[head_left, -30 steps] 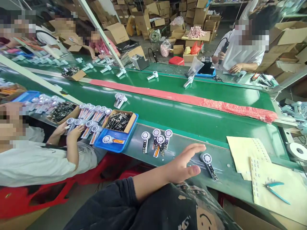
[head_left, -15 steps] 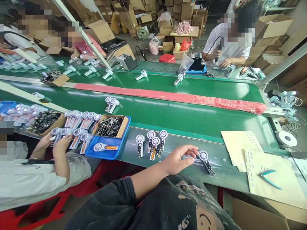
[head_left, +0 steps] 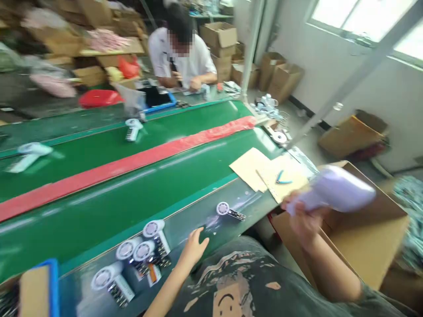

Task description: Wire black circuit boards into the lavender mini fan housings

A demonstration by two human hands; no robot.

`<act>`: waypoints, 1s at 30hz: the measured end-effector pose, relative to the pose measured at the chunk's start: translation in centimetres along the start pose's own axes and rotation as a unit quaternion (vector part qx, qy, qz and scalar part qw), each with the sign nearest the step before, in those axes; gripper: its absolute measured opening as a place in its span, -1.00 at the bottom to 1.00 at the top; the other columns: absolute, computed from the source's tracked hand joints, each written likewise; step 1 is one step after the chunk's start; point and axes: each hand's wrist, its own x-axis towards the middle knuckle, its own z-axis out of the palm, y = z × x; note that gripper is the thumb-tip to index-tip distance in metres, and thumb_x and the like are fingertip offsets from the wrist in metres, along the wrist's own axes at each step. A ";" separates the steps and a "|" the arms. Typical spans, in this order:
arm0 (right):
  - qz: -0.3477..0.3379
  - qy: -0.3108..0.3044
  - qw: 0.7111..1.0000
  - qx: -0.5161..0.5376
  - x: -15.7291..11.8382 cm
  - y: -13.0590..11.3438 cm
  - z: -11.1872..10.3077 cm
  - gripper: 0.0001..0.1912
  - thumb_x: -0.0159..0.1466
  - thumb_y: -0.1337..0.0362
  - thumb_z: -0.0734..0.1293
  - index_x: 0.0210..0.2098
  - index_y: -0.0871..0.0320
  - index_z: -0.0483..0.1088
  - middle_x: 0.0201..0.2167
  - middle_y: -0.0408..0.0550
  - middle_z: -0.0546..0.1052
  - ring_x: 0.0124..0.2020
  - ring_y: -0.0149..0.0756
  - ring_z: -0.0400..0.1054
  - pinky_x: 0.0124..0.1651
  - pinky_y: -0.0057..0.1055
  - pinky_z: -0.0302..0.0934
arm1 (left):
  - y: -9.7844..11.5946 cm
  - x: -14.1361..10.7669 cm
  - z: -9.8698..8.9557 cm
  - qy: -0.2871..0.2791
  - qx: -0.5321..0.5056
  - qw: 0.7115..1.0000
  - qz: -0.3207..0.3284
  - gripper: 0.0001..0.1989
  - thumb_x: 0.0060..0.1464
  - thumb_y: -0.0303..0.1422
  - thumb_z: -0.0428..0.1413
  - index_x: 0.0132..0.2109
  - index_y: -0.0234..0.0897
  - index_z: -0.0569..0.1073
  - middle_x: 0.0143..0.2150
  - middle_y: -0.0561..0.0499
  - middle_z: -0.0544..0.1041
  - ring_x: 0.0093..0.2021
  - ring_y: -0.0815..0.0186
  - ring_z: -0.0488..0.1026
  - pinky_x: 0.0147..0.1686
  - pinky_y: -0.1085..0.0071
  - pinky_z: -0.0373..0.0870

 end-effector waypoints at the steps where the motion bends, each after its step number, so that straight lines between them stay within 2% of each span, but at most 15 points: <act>1: 0.005 0.002 1.000 -0.018 -0.4 0.8 -0.6 -0.79 0.38 0.03 0.25 -0.07 -0.07 0.28 -0.45 -0.19 0.38 -0.55 -0.37 0.30 -0.52 -0.37 0.29 | -0.3 0.3 1.0 0.000 0.040 0.999 -0.012 -0.38 -0.01 -0.35 0.05 0.22 -0.46 0.30 0.34 -0.38 0.23 0.38 -0.11 0.12 0.34 -0.01 0.05; 3: 0.006 0.037 0.998 -0.047 -1.0 2.7 -1.8 -0.79 0.39 0.04 0.22 -0.06 -0.04 0.24 -0.47 -0.22 0.36 -0.58 -0.39 0.27 -0.52 -0.39 0.27 | -0.9 0.6 2.8 -0.001 0.103 0.994 -0.032 -0.29 -0.03 -0.35 0.07 0.27 -0.59 0.22 0.40 -0.51 0.06 0.42 -0.24 -0.04 0.35 -0.08 -0.07; 6: 0.028 0.076 0.985 -0.152 -2.1 5.4 -4.1 -0.75 0.36 0.01 0.21 -0.09 0.01 0.25 -0.47 -0.19 0.39 -0.52 -0.34 0.31 -0.43 -0.35 0.32 | -1.5 0.8 5.2 -0.006 0.222 0.973 -0.058 -0.22 0.01 -0.32 0.09 0.33 -0.61 0.13 0.43 -0.58 -0.09 0.41 -0.34 -0.04 0.31 -0.11 -0.01; 8: 0.065 0.066 0.971 -0.221 -2.7 7.0 -5.6 -0.70 0.33 0.02 0.24 -0.06 0.05 0.28 -0.43 -0.11 0.45 -0.46 -0.26 0.37 -0.36 -0.28 0.35 | -1.7 1.1 6.7 -0.009 0.290 0.954 -0.074 -0.20 0.04 -0.29 0.10 0.36 -0.59 0.09 0.43 -0.58 -0.12 0.40 -0.34 -0.03 0.28 -0.09 0.06; 10: 0.099 0.046 0.962 -0.252 -2.9 8.6 -6.8 -0.64 0.31 0.05 0.25 0.03 0.08 0.29 -0.32 0.00 0.52 -0.36 -0.16 0.44 -0.27 -0.21 0.37 | -1.7 1.5 7.8 -0.010 0.317 0.944 -0.090 -0.18 0.06 -0.27 0.09 0.37 -0.62 0.04 0.43 -0.61 -0.16 0.41 -0.35 -0.07 0.26 -0.10 0.09; 13: 0.147 0.023 0.947 -0.285 -2.7 10.9 -7.8 -0.54 0.30 0.08 0.23 0.13 0.12 0.26 -0.16 0.12 0.56 -0.23 -0.06 0.49 -0.21 -0.18 0.38 | -1.5 2.0 9.0 -0.006 0.331 0.937 -0.114 -0.14 0.05 -0.24 0.08 0.39 -0.61 -0.03 0.44 -0.61 -0.21 0.43 -0.33 -0.12 0.24 -0.15 0.09; 18: 0.201 -0.041 0.925 -0.319 -1.6 14.6 -8.6 -0.49 0.31 0.09 0.19 0.21 0.11 0.22 -0.04 0.14 0.56 -0.09 0.02 0.48 -0.13 -0.15 0.38 | -0.4 1.6 10.0 0.006 0.333 0.932 -0.147 -0.12 0.06 -0.25 0.07 0.41 -0.58 -0.10 0.46 -0.53 -0.29 0.45 -0.26 -0.19 0.28 -0.10 0.06; 23: 0.250 -0.111 0.902 -0.336 0.8 17.1 -8.8 -0.46 0.31 0.10 0.19 0.26 0.08 0.21 0.02 0.12 0.54 -0.08 0.05 0.48 -0.15 -0.14 0.38 | 0.9 1.0 11.0 0.018 0.313 0.932 -0.181 -0.14 0.12 -0.24 0.04 0.42 -0.54 -0.14 0.47 -0.47 -0.35 0.47 -0.19 -0.23 0.31 -0.08 0.05; 30: 0.243 -0.150 0.897 -0.337 4.3 19.5 -8.2 -0.43 0.31 0.07 0.21 0.25 0.13 0.23 -0.02 0.16 0.54 -0.09 0.06 0.47 -0.15 -0.15 0.37 | 2.1 0.2 13.4 0.031 0.261 0.940 -0.218 -0.15 0.13 -0.23 0.07 0.42 -0.50 -0.11 0.48 -0.44 -0.31 0.46 -0.18 -0.17 0.30 -0.07 0.08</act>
